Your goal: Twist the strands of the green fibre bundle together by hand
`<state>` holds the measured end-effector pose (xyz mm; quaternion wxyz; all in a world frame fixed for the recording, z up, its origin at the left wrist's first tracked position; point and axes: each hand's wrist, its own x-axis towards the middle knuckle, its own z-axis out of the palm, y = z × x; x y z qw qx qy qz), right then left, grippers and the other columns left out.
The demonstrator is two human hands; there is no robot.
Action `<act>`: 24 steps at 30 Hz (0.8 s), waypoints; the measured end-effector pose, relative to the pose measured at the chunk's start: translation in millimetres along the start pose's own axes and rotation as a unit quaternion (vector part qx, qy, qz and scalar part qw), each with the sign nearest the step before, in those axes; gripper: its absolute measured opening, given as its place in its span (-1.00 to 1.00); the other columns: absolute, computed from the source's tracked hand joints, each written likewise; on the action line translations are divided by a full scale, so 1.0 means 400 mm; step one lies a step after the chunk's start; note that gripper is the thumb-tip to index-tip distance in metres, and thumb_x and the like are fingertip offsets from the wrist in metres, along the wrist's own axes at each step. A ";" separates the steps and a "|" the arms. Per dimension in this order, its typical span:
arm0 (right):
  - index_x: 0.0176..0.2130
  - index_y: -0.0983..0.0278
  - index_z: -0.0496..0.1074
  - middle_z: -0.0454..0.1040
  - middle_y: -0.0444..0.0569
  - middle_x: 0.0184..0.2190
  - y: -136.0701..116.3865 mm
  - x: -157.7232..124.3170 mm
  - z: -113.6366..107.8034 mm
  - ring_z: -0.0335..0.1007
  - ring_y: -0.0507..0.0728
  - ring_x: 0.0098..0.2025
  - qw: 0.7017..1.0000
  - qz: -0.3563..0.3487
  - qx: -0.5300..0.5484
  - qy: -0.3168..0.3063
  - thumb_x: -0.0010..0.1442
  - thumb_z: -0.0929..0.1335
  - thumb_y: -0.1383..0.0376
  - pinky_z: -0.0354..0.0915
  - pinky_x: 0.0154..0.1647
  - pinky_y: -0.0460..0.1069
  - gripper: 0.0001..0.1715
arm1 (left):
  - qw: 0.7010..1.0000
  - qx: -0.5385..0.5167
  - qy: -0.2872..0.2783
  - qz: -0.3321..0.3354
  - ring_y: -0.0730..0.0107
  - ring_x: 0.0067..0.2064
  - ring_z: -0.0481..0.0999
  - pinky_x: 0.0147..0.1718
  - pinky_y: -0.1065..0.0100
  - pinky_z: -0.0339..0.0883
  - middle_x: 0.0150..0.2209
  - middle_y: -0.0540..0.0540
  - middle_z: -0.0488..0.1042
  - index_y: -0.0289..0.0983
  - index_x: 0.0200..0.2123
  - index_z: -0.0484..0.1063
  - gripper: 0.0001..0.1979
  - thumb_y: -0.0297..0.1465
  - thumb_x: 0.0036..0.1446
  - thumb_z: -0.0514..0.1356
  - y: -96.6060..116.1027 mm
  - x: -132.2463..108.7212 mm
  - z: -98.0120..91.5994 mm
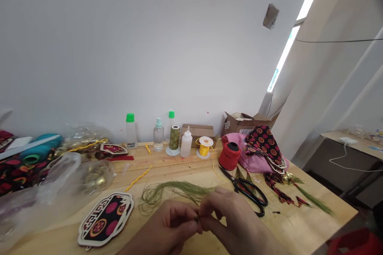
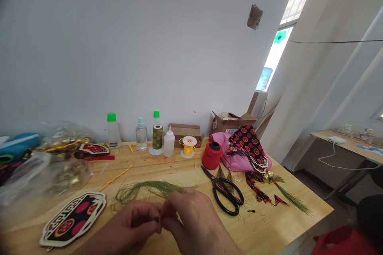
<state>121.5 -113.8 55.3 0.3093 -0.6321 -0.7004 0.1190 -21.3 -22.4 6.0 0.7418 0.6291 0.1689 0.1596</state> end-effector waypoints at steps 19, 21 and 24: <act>-0.42 0.34 0.45 0.40 -0.03 -0.55 0.063 -0.025 0.087 0.26 0.06 -0.52 0.963 0.101 0.209 0.138 0.03 0.28 0.21 0.21 -0.50 -0.09 -0.75 | 0.996 0.050 0.067 -0.022 0.73 -0.76 0.08 -0.77 0.52 -0.15 -0.61 -0.04 0.43 -0.33 -0.53 0.49 -0.77 -0.28 -0.09 0.16 0.011 0.012 -0.006; -0.45 0.35 0.46 0.37 -0.06 -0.58 0.058 -0.019 0.089 0.19 0.02 -0.58 0.962 0.088 0.209 0.154 0.01 0.29 0.23 0.19 -0.56 -0.11 -0.76 | 0.995 0.066 0.067 -0.021 0.72 -0.76 0.08 -0.77 0.53 -0.14 -0.60 -0.04 0.43 -0.33 -0.51 0.49 -0.76 -0.27 -0.08 0.16 0.010 0.013 -0.006; -0.47 0.34 0.47 0.33 -0.11 -0.62 0.059 -0.012 0.097 0.12 -0.02 -0.63 0.958 0.081 0.211 0.174 -0.01 0.30 0.25 0.14 -0.61 -0.14 -0.79 | 0.994 0.086 0.065 -0.015 0.71 -0.75 0.08 -0.77 0.53 -0.11 -0.59 -0.03 0.42 -0.33 -0.52 0.49 -0.76 -0.27 -0.08 0.16 0.009 0.012 -0.005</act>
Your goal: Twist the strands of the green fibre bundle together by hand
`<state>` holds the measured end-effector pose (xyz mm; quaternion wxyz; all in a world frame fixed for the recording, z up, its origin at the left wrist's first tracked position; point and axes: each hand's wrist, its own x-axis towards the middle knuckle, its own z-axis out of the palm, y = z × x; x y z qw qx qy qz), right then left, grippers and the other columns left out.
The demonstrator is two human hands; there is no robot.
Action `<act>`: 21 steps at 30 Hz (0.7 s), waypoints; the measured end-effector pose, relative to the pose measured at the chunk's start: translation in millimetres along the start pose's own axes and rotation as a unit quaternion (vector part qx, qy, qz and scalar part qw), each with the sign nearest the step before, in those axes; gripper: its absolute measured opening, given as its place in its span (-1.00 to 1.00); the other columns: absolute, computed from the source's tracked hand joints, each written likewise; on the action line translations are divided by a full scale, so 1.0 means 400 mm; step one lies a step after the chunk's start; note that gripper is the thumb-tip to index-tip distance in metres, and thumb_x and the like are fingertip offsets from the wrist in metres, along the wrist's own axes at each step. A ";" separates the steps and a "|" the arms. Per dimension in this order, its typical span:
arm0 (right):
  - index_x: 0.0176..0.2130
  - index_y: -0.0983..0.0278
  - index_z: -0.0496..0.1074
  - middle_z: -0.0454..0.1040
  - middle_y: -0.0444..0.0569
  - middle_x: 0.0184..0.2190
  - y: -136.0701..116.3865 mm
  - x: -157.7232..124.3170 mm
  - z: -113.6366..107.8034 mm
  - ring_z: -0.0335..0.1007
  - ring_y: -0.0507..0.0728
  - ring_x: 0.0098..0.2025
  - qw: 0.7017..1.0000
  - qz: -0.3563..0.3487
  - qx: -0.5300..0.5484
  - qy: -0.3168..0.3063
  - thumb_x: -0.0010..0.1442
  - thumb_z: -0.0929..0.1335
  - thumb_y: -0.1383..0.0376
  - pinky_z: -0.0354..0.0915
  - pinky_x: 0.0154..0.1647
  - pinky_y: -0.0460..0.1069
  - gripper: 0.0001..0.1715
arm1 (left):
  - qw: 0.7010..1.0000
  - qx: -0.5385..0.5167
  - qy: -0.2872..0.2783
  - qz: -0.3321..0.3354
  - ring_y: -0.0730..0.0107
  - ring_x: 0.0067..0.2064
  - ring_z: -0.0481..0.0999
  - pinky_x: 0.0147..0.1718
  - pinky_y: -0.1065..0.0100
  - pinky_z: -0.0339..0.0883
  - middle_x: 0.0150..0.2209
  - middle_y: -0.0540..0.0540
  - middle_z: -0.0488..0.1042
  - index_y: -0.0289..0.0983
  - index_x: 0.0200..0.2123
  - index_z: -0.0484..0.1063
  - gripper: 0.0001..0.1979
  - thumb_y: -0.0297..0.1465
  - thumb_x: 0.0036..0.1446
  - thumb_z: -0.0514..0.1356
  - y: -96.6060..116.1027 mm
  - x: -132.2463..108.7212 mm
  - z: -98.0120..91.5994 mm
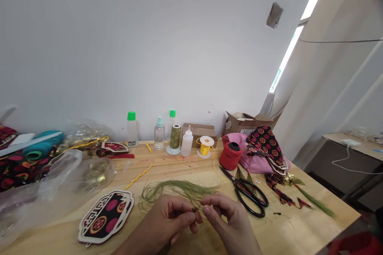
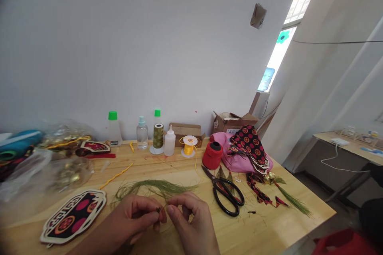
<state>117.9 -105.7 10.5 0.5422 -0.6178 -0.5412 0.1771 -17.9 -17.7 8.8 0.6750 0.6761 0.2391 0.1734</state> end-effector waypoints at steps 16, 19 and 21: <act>-0.57 0.32 0.44 0.36 -0.13 -0.64 0.003 -0.004 0.018 0.10 -0.03 -0.61 1.000 0.007 0.003 -0.009 -0.01 0.30 0.32 0.09 -0.60 -0.15 -0.81 | 1.000 0.018 0.016 -0.008 0.67 -0.74 0.11 -0.75 0.52 -0.05 -0.60 -0.04 0.44 -0.31 -0.58 0.49 -0.76 -0.26 -0.10 0.16 0.005 -0.001 0.002; -0.58 0.32 0.43 0.35 -0.14 -0.65 0.004 -0.006 0.021 0.09 -0.03 -0.62 1.000 0.013 0.008 -0.005 -0.01 0.29 0.33 0.08 -0.60 -0.15 -0.81 | 0.999 0.022 0.021 -0.010 0.66 -0.74 0.11 -0.75 0.51 -0.05 -0.61 -0.04 0.43 -0.32 -0.59 0.48 -0.76 -0.26 -0.10 0.17 0.005 -0.002 0.003; -0.59 0.32 0.43 0.35 -0.14 -0.66 0.006 -0.006 0.022 0.09 -0.03 -0.62 1.000 0.019 0.007 -0.004 -0.02 0.29 0.33 0.08 -0.60 -0.15 -0.81 | 0.999 0.024 0.022 -0.012 0.66 -0.74 0.11 -0.75 0.51 -0.06 -0.62 -0.03 0.42 -0.32 -0.60 0.48 -0.77 -0.27 -0.11 0.17 0.007 -0.002 0.003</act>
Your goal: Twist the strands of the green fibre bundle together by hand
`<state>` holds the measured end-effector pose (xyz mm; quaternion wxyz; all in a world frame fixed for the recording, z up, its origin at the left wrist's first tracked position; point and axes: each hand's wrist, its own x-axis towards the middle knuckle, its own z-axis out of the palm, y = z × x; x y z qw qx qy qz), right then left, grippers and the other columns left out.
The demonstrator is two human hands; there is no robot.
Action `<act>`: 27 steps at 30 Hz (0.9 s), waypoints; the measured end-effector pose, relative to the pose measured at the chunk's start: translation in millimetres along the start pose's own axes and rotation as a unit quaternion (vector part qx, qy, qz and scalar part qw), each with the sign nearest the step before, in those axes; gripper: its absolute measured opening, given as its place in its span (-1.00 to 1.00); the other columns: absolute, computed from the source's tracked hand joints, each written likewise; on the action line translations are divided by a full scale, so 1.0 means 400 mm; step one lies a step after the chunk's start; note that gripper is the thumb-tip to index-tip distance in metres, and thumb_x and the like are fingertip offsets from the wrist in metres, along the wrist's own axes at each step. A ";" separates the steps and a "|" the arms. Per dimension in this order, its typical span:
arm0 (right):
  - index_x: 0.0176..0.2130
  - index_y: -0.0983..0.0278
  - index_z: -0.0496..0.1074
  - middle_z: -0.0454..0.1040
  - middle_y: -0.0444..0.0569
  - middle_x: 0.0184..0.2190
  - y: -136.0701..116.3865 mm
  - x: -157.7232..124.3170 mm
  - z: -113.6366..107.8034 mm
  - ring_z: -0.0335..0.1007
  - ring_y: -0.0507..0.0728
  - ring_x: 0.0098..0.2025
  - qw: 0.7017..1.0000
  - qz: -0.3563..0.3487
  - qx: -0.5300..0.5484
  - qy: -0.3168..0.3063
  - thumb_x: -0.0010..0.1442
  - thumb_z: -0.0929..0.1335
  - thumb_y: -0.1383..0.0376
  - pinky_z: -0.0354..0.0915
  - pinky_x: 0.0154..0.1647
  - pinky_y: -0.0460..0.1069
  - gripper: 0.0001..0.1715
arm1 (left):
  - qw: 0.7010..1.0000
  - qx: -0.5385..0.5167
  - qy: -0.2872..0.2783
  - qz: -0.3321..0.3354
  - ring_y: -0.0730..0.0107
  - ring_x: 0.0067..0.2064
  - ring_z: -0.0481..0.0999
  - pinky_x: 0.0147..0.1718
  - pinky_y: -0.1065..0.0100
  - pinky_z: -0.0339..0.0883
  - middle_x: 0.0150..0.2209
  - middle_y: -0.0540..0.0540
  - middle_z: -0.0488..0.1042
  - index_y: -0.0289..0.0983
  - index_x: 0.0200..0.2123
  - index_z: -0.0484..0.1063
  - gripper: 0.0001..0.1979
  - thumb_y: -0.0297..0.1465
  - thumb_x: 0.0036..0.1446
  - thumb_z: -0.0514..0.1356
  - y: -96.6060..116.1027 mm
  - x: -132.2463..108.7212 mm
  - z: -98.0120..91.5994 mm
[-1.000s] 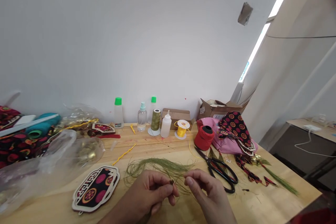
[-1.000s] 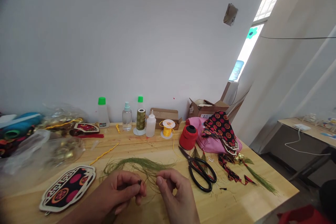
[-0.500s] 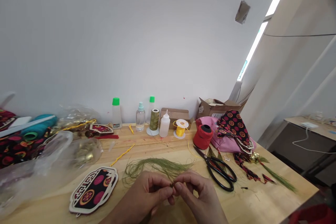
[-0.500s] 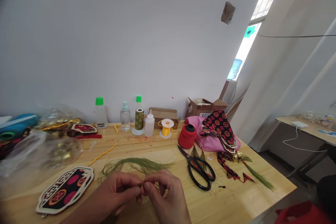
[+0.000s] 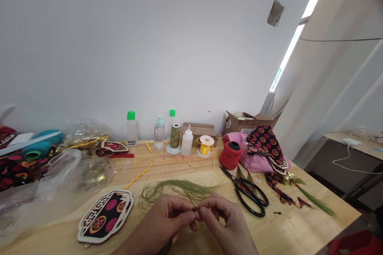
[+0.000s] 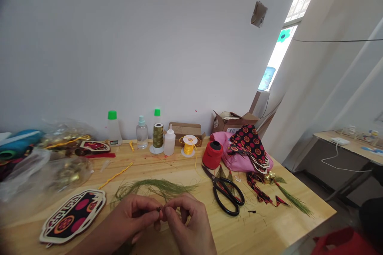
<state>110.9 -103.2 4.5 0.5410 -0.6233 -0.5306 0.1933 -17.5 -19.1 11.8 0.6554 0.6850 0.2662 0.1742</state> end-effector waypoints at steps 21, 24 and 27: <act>-0.57 0.35 0.35 0.34 -0.12 -0.64 -0.020 0.013 0.000 0.18 0.02 -0.57 0.998 0.059 -0.003 -0.032 0.01 0.28 0.32 0.12 -0.54 -0.12 -0.82 | 1.000 0.019 -0.011 0.016 0.67 -0.73 0.12 -0.74 0.52 -0.04 -0.60 -0.01 0.39 -0.33 -0.60 0.47 -0.75 -0.28 -0.07 0.14 -0.006 0.000 0.000; -0.58 0.34 0.33 0.34 -0.11 -0.64 -0.019 0.008 0.000 0.20 0.02 -0.56 0.998 0.056 0.010 -0.029 0.02 0.27 0.32 0.14 -0.53 -0.11 -0.80 | 1.000 0.019 -0.011 0.015 0.66 -0.72 0.13 -0.74 0.52 -0.03 -0.59 -0.02 0.40 -0.33 -0.59 0.47 -0.76 -0.28 -0.08 0.15 -0.006 -0.001 0.001; -0.59 0.34 0.32 0.32 -0.12 -0.63 -0.016 0.005 0.001 0.20 0.02 -0.56 0.998 0.051 0.022 -0.029 0.02 0.27 0.31 0.14 -0.52 -0.10 -0.79 | 1.000 0.014 -0.009 0.010 0.66 -0.72 0.14 -0.74 0.53 -0.02 -0.59 -0.01 0.40 -0.33 -0.59 0.48 -0.76 -0.28 -0.09 0.16 -0.005 0.000 0.001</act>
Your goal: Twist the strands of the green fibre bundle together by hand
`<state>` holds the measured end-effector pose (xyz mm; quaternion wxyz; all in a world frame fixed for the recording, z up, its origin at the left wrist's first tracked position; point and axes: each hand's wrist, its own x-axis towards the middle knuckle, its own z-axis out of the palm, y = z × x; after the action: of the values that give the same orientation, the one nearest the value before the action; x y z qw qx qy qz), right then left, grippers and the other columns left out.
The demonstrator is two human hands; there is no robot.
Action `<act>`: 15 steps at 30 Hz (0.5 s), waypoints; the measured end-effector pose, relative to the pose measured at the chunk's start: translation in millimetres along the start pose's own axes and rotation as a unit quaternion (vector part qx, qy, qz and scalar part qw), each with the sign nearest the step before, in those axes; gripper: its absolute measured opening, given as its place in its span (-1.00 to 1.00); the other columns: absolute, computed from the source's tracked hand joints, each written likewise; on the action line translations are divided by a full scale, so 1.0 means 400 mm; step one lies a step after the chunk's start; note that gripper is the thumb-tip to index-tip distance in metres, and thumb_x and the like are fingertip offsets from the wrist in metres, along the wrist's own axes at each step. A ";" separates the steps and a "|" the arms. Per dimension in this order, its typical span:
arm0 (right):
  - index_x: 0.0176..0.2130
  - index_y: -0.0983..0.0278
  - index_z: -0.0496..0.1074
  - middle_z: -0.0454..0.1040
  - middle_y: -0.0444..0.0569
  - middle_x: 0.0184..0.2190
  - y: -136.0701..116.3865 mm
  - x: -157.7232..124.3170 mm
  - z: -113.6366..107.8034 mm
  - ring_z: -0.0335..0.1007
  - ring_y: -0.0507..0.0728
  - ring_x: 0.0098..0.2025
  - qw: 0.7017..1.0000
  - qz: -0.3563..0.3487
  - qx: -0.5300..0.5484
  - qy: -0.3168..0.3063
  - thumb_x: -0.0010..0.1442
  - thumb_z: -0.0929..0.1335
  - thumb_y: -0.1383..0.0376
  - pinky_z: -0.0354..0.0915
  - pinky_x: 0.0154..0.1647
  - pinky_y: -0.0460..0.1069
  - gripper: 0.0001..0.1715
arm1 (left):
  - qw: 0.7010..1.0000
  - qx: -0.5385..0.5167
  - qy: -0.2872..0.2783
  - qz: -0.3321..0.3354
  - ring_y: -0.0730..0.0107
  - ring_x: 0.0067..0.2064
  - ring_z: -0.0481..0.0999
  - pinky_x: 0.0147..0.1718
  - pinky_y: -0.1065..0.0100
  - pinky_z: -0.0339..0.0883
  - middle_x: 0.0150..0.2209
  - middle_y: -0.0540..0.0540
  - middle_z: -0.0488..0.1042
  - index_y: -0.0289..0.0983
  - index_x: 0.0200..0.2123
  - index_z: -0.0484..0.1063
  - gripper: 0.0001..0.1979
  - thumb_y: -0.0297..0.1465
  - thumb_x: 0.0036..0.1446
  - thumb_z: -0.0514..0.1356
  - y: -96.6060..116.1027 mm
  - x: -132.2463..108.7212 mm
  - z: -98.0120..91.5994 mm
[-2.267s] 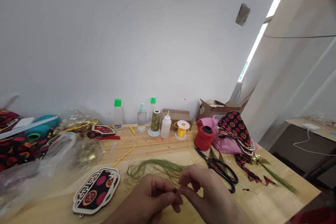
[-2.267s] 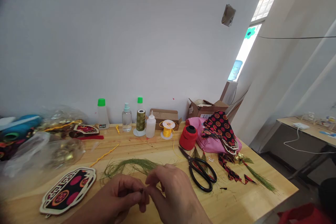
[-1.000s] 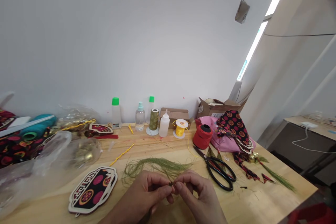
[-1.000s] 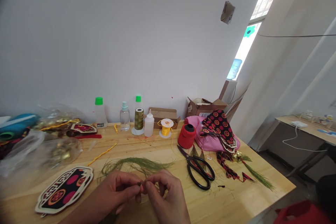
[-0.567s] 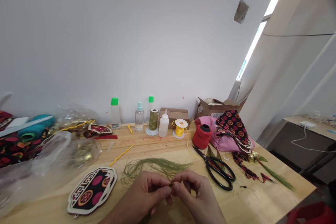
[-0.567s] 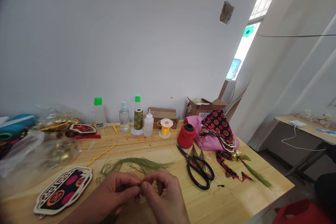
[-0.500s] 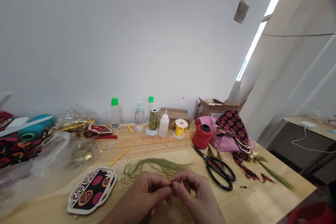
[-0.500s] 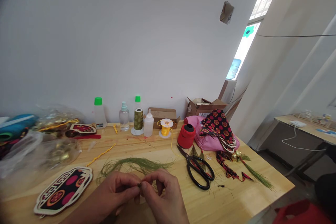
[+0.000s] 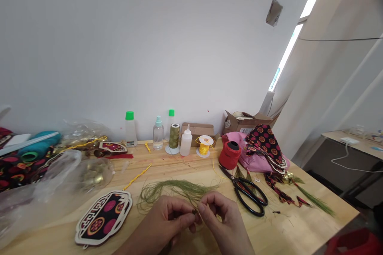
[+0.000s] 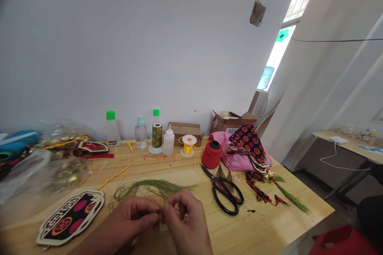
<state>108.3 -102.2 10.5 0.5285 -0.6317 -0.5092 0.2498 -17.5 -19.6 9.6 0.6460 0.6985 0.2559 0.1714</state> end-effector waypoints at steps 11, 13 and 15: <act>-0.43 0.26 0.50 0.41 -0.08 -0.55 0.047 0.004 -0.031 0.27 0.05 -0.47 0.975 0.049 0.215 0.030 -0.10 0.39 0.17 0.21 -0.42 -0.08 -0.78 | 0.999 -0.045 -0.005 -0.017 0.70 -0.74 0.11 -0.76 0.54 -0.08 -0.60 -0.01 0.43 -0.33 -0.51 0.50 -0.75 -0.25 -0.10 0.16 -0.005 0.002 -0.004; -0.42 0.21 0.52 0.43 -0.07 -0.50 0.057 0.003 -0.033 0.29 0.07 -0.41 0.972 0.026 0.234 0.014 -0.12 0.41 0.20 0.21 -0.37 -0.07 -0.81 | 0.998 -0.052 -0.006 -0.019 0.70 -0.74 0.12 -0.76 0.54 -0.09 -0.60 -0.02 0.43 -0.34 -0.51 0.50 -0.75 -0.25 -0.11 0.16 -0.005 0.001 -0.005; -0.41 0.19 0.53 0.42 -0.06 -0.47 0.059 0.005 -0.031 0.29 0.08 -0.37 0.971 0.009 0.238 -0.011 -0.12 0.41 0.23 0.21 -0.34 -0.07 -0.83 | 0.999 -0.050 -0.008 -0.019 0.70 -0.75 0.13 -0.76 0.53 -0.09 -0.61 -0.02 0.42 -0.35 -0.52 0.50 -0.75 -0.26 -0.11 0.17 -0.004 0.000 -0.005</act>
<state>128.4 -103.8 -6.9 0.6554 -0.4897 -0.4356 0.3754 -18.9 -17.9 8.3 0.6852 0.6619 0.2548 0.1658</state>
